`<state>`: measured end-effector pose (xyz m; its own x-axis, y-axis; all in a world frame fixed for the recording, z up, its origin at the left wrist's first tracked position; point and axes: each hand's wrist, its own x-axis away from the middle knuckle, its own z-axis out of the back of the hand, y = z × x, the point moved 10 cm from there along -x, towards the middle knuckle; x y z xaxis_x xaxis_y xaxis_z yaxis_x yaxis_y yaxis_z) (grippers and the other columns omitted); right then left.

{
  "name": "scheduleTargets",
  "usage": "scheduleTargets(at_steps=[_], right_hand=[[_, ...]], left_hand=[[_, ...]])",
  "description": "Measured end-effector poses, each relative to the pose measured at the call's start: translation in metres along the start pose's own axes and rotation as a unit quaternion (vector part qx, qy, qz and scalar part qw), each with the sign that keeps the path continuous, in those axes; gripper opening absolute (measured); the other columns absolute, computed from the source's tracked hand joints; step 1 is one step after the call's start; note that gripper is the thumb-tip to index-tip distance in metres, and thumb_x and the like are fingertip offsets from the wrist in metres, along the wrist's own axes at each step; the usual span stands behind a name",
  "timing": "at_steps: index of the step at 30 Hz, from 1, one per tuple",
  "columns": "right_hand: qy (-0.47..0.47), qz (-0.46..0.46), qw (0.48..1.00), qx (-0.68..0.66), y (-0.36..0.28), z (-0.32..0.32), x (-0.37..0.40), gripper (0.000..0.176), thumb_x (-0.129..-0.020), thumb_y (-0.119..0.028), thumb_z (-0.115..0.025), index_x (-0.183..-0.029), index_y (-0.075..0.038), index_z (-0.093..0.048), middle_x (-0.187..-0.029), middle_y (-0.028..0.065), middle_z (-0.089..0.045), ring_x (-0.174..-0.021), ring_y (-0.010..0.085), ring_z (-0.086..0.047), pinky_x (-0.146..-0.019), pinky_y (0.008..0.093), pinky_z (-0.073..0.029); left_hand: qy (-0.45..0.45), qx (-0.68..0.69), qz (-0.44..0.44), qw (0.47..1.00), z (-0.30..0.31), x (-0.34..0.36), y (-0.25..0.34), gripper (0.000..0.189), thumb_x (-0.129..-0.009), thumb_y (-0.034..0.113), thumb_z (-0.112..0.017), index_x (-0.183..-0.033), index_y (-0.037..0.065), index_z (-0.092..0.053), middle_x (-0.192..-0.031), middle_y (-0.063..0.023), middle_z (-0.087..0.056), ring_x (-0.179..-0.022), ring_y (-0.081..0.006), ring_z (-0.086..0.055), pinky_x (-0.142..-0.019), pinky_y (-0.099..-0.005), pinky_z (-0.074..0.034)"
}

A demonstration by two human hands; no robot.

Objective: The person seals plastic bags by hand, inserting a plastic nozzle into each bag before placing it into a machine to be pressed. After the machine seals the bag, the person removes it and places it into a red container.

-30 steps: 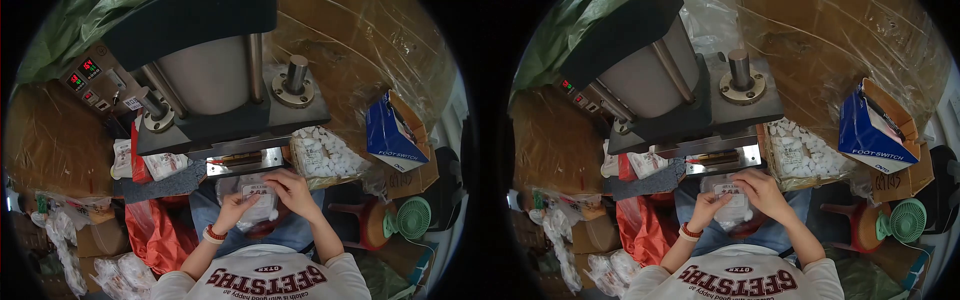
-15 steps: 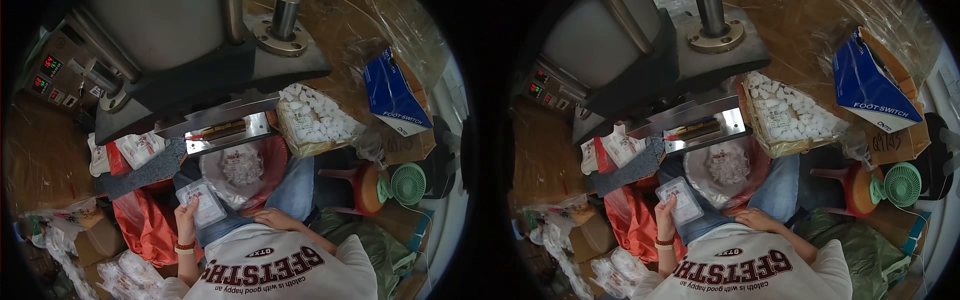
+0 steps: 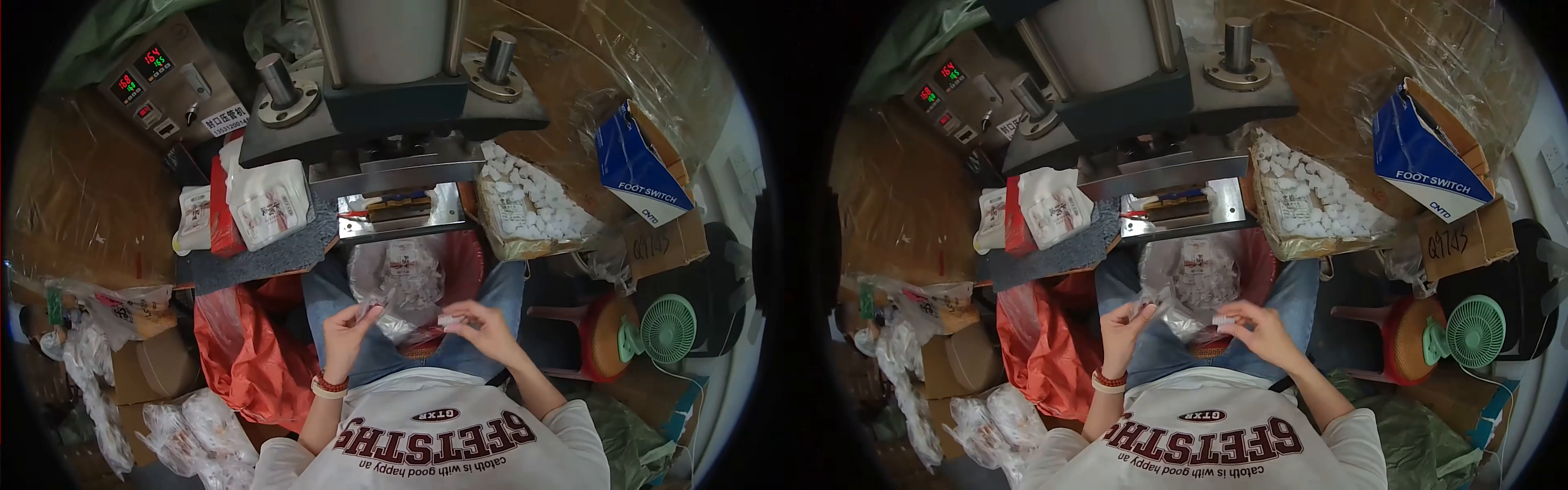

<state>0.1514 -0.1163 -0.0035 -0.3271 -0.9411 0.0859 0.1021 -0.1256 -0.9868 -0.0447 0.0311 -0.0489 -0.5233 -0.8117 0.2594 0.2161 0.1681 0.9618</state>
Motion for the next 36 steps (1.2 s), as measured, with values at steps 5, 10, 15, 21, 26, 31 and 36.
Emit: scheduleTargets(at_steps=[5, 10, 15, 21, 26, 31, 36], right_hand=[[0.095, 0.291, 0.948, 0.086, -0.139, 0.007, -0.004, 0.031, -0.076, 0.004, -0.068, -0.107, 0.001, -0.064, -0.096, 0.0138, -0.064, -0.084, 0.0289, -0.063, -0.073, 0.0326, -0.053], [0.018, 0.389, 0.846, 0.364, -0.165, -0.046, -0.007, 0.033, -0.073, -0.001, -0.072, -0.105, -0.001, -0.066, -0.098, 0.0115, -0.064, -0.084, 0.0279, -0.061, -0.070, 0.0335, -0.050], [-0.011, 0.363, 0.910, 0.200, -0.157, -0.028, -0.032, 0.039, -0.077, -0.008, -0.071, -0.115, -0.003, -0.063, -0.108, 0.0119, -0.063, -0.090, 0.0290, -0.059, -0.080, 0.0360, -0.048], [0.181, 0.201, 0.927, 0.261, -0.139, 0.063, -0.058, 0.050, -0.082, -0.015, -0.071, -0.127, -0.002, -0.052, -0.120, 0.0160, -0.057, -0.103, 0.0250, -0.057, -0.088, 0.0340, -0.045], [0.310, 0.155, 0.783, 0.517, -0.117, 0.126, -0.098, 0.037, -0.086, -0.011, -0.063, -0.121, -0.002, -0.054, -0.110, 0.0146, -0.062, -0.102, 0.0327, -0.057, -0.088, 0.0409, -0.045], [0.226, 0.109, 0.782, 0.570, -0.064, 0.125, -0.131, 0.032, -0.087, -0.011, -0.059, -0.118, -0.004, -0.056, -0.102, 0.0155, -0.062, -0.097, 0.0357, -0.055, -0.084, 0.0441, -0.043], [0.243, 0.051, 0.840, 0.483, -0.064, 0.142, -0.113, 0.025, -0.087, -0.012, -0.062, -0.109, 0.000, -0.060, -0.096, 0.0185, -0.062, -0.088, 0.0354, -0.058, -0.076, 0.0443, -0.045]], left_hand=[[0.090, -0.241, -0.346, 0.902, -0.017, 0.032, 0.129, 0.025, -0.074, 0.000, -0.067, -0.098, 0.005, -0.071, -0.093, -0.0057, -0.071, -0.081, -0.0201, -0.067, -0.070, -0.0284, -0.052], [0.119, -0.395, -0.460, 0.786, -0.031, 0.056, 0.173, 0.032, -0.069, -0.003, -0.063, -0.099, 0.006, -0.070, -0.098, -0.0071, -0.071, -0.083, -0.0253, -0.068, -0.070, -0.0319, -0.054], [-0.071, -0.220, -0.324, 0.917, -0.039, 0.020, 0.135, 0.024, -0.077, 0.008, -0.069, -0.101, 0.003, -0.070, -0.090, -0.0106, -0.071, -0.076, -0.0223, -0.069, -0.066, -0.0270, -0.053], [-0.127, 0.107, 0.014, 0.986, -0.068, -0.057, 0.049, 0.023, -0.091, 0.017, -0.066, -0.100, -0.003, -0.069, -0.092, -0.0039, -0.070, -0.078, -0.0089, -0.064, -0.069, -0.0239, -0.051], [-0.146, 0.246, 0.040, 0.957, -0.075, -0.102, 0.073, 0.020, -0.090, 0.014, -0.066, -0.103, -0.001, -0.068, -0.095, -0.0040, -0.069, -0.083, -0.0085, -0.063, -0.074, -0.0243, -0.050], [-0.112, 0.160, 0.033, 0.980, -0.066, -0.112, 0.071, 0.026, -0.090, 0.021, -0.067, -0.098, -0.004, -0.067, -0.090, -0.0022, -0.068, -0.078, -0.0068, -0.060, -0.072, -0.0224, -0.047], [0.279, -0.490, -0.239, 0.790, 0.057, -0.085, 0.140, 0.058, -0.084, 0.035, -0.069, -0.130, 0.004, -0.051, -0.128, -0.0143, -0.055, -0.119, -0.0310, -0.050, -0.101, -0.0437, -0.034]])
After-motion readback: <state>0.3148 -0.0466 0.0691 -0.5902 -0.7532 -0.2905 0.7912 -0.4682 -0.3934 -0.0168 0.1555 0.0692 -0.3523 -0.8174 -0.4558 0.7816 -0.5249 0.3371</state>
